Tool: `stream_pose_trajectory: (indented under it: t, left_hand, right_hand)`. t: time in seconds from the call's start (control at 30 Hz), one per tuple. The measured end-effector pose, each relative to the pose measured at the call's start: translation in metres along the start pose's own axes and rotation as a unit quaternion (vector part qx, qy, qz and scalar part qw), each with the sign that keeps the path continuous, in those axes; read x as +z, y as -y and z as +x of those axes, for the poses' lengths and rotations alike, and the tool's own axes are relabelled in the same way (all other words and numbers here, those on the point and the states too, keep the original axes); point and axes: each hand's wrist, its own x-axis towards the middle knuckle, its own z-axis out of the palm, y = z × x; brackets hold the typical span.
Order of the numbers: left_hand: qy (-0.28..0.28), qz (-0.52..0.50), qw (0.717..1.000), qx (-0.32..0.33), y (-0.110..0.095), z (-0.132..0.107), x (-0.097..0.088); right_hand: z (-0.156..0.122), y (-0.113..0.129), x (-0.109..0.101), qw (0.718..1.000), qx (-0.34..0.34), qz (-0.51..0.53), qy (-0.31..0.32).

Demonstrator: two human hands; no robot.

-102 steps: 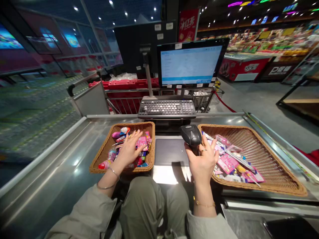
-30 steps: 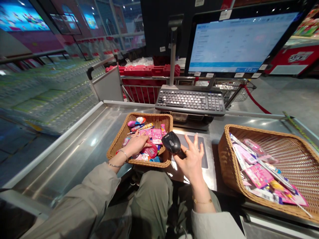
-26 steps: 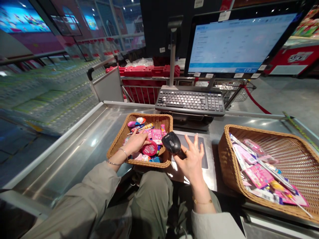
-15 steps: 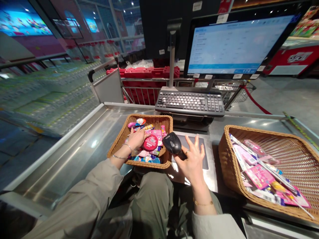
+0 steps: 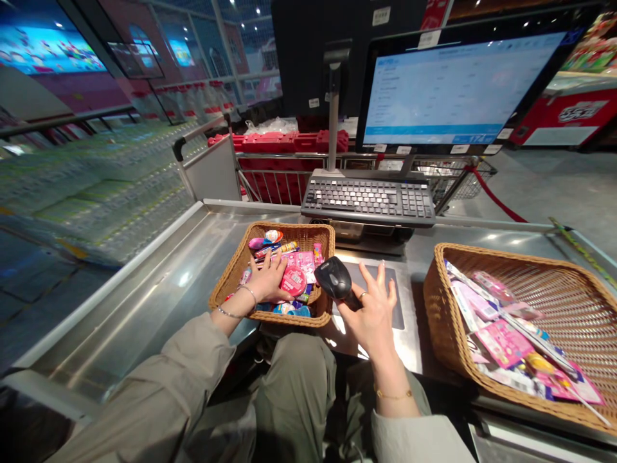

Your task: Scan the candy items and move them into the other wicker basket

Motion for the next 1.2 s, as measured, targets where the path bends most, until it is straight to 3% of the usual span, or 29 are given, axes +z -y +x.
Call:
stream_pose_trajectory:
  t: [0.2, 0.7, 1.2]
  left_hand:
    - [0.015, 0.025, 0.999, 0.023, -0.011, 0.001, 0.002]
    - [-0.039, 0.080, 0.994, 0.056, -0.017, 0.002, 0.004]
    - [-0.208, 0.054, 0.975, 0.054, -0.017, 0.002, -0.001]
  right_hand:
    - [-0.001, -0.001, -0.001, 1.000, 0.001, -0.001, 0.000]
    - [0.000, -0.001, -0.003, 1.000, -0.005, 0.002, -0.008]
    - [0.002, 0.004, -0.005, 0.999, -0.014, -0.003, -0.031]
